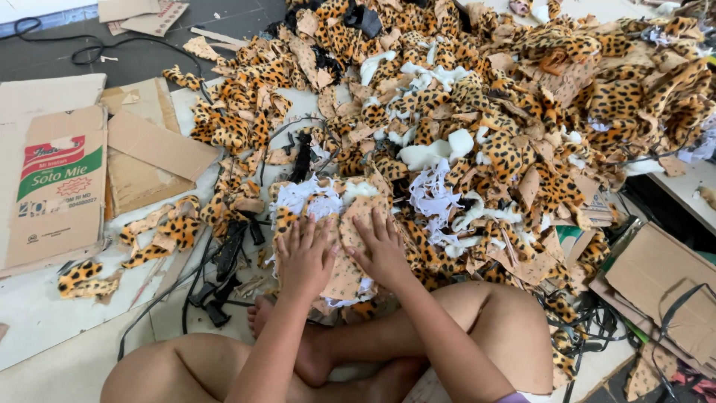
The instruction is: Assembling bundles of fabric scraps and stuffing onto cardboard pieces and securing them with wire
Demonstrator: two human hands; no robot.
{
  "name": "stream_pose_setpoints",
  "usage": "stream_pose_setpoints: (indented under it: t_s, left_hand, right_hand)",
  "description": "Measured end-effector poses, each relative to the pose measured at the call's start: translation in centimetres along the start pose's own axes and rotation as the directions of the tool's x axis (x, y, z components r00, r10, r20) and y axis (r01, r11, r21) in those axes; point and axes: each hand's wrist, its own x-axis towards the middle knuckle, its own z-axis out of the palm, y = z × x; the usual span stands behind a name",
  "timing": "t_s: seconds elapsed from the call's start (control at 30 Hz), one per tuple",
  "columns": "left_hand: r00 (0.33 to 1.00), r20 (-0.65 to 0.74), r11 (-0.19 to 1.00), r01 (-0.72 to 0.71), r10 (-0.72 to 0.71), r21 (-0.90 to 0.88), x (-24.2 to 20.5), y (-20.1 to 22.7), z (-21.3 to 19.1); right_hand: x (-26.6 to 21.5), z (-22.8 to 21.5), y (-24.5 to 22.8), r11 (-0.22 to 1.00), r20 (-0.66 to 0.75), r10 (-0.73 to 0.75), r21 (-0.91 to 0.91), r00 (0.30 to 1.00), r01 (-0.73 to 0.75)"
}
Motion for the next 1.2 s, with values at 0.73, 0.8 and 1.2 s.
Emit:
stream_pose_setpoints:
  t_s: [0.73,0.8,1.2]
  left_hand:
    - [0.988,-0.129,0.996,0.076,-0.083,-0.055,-0.3,0.4,-0.3]
    - [0.996,-0.085,0.999,-0.031,0.034,0.031,0.0,1.2,-0.6]
    - [0.980,-0.166,0.981,-0.084,0.113,0.173,1.7,-2.6,7.4]
  right_hand:
    - [-0.4,-2.1,-3.5,0.996,-0.059,0.072,-0.039,0.996,-0.074]
    - [0.8,-1.0,-2.9,0.990,-0.061,0.083,-0.108,0.995,-0.089]
    - [3.6,8.5,2.0,0.972,-0.327,-0.107,-0.235,0.939,0.029]
